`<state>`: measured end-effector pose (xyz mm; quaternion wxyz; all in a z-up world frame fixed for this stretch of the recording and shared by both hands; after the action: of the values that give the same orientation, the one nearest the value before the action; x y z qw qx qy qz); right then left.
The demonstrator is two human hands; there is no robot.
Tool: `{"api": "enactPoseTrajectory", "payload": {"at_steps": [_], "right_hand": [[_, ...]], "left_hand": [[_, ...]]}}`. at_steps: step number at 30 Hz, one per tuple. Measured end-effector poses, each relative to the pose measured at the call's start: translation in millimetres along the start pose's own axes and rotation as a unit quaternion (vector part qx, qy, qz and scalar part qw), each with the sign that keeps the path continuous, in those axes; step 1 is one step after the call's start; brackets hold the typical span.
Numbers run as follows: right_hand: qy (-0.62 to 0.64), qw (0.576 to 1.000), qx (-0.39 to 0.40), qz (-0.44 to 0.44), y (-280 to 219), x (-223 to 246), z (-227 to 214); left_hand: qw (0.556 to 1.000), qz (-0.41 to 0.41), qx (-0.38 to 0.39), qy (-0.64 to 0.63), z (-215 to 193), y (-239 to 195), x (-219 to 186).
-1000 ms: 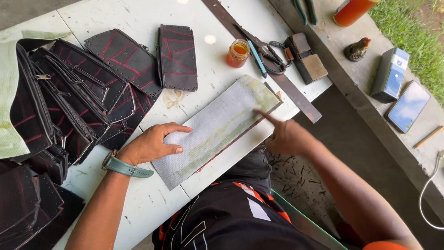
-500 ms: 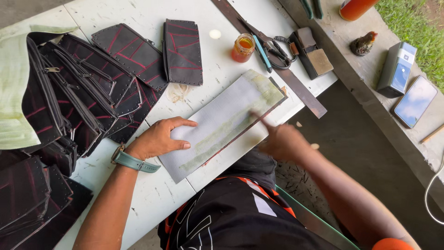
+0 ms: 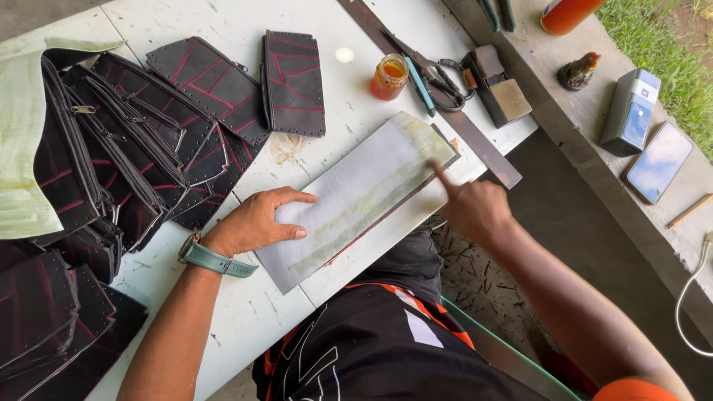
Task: The person applies a yellowish adhesive from a small jar onto a long strip of light-colored fabric using a small brush. They spread the glue evenly across the fabric surface, then set the brush down and handle the fabric strip, folding and aligning it on the table.
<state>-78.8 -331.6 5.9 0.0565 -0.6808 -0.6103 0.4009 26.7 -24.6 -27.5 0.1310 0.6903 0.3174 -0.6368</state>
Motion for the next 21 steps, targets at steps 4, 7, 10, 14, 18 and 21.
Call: {"api": "enactPoseTrajectory", "payload": {"at_steps": [4, 7, 10, 14, 18, 21], "right_hand": [[0.292, 0.933, -0.11, -0.179, -5.8, 29.2, -1.0], [0.236, 0.951, -0.119, -0.158, -12.4, 35.7, -5.3], [0.111, 0.992, -0.042, -0.051, -18.7, 26.0, -10.8], [0.081, 0.992, -0.02, -0.099, -24.6, 34.4, -28.1], [0.049, 0.997, -0.028, -0.051, -15.2, 22.5, -18.7], [0.071, 0.981, -0.17, -0.063, 9.9, 0.5, -32.1]], "left_hand": [[1.0, 0.0, 0.0, 0.003, 1.0, 1.6, -1.4], [1.0, 0.019, 0.002, 0.015, 0.1, -0.9, -4.3], [1.0, -0.008, 0.004, -0.005, 1.0, -0.6, -1.7], [1.0, -0.013, -0.002, -0.004, -0.4, 1.1, -3.9], [1.0, -0.012, 0.002, 0.0, 0.9, 1.7, -1.4], [1.0, 0.004, 0.003, -0.017, 0.0, 2.3, -1.5]]}}
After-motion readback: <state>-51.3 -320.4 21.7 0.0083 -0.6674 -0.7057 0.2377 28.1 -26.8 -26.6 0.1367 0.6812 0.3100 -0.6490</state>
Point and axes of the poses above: each hand's wrist, its own y-axis towards the middle knuckle, its own z-axis out of the palm, x = y × z, the point moved 5 cm from there along y, towards the middle knuckle, and after that the axes turned 15 degrees about -y, right-handed, at the moved point
